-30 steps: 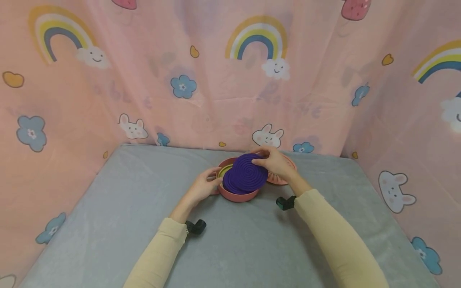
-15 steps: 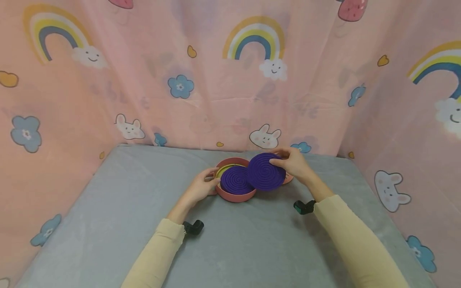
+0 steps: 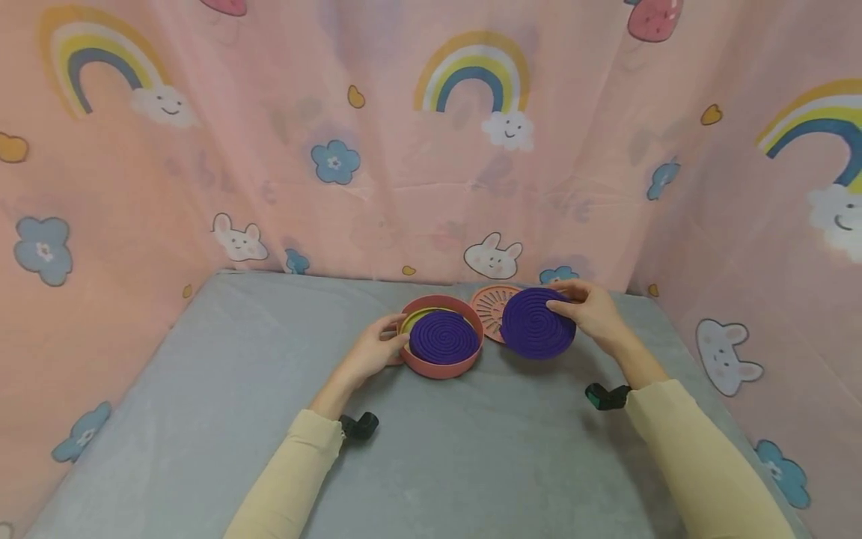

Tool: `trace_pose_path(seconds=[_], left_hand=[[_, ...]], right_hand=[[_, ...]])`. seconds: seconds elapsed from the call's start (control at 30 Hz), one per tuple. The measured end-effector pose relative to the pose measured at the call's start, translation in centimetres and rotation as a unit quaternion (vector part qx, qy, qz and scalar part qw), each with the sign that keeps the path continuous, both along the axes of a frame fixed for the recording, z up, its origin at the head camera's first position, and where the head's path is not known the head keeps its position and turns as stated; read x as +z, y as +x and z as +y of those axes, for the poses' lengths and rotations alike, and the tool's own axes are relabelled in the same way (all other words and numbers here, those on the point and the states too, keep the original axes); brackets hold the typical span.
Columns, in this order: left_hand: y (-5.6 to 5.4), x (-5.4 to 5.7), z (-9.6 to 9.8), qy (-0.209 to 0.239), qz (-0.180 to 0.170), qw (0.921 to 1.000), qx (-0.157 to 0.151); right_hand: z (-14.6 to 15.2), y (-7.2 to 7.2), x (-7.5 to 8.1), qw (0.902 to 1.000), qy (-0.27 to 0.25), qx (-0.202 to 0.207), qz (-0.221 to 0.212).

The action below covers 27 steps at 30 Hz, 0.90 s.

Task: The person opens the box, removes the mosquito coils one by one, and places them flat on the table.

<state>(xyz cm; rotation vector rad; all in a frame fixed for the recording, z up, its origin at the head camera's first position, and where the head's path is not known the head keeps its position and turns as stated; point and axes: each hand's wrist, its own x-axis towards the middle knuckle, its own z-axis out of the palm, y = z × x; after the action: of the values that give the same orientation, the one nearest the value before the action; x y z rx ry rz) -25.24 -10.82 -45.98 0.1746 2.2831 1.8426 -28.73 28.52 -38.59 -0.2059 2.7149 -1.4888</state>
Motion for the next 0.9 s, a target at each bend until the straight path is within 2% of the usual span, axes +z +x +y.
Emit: trace_pose_path(seconds=[0.27,0.47,0.7,0.9], left_hand=[[0.2,0.2,-0.1,-0.01,0.001,0.9999,0.005],[0.2,0.1,0.2,-0.011,0.003,0.9999,0.002],[0.2,0.1,0.1,-0.014,0.006,0.9999,0.003],[0.2,0.1,0.0,-0.012,0.004,0.9999,0.002]], right_hand=[[2.9,0.5,-1.0,0.9992,-0.005,-0.038,0.011],[5.1,0.7,-2.3,0.9978,0.018,-0.061,0.019],[6.9,0.5,-3.6,0.9961,0.02,-0.086,-0.005],[8.0,0.4,-4.4,0.994,0.045,-0.099,-0.017]])
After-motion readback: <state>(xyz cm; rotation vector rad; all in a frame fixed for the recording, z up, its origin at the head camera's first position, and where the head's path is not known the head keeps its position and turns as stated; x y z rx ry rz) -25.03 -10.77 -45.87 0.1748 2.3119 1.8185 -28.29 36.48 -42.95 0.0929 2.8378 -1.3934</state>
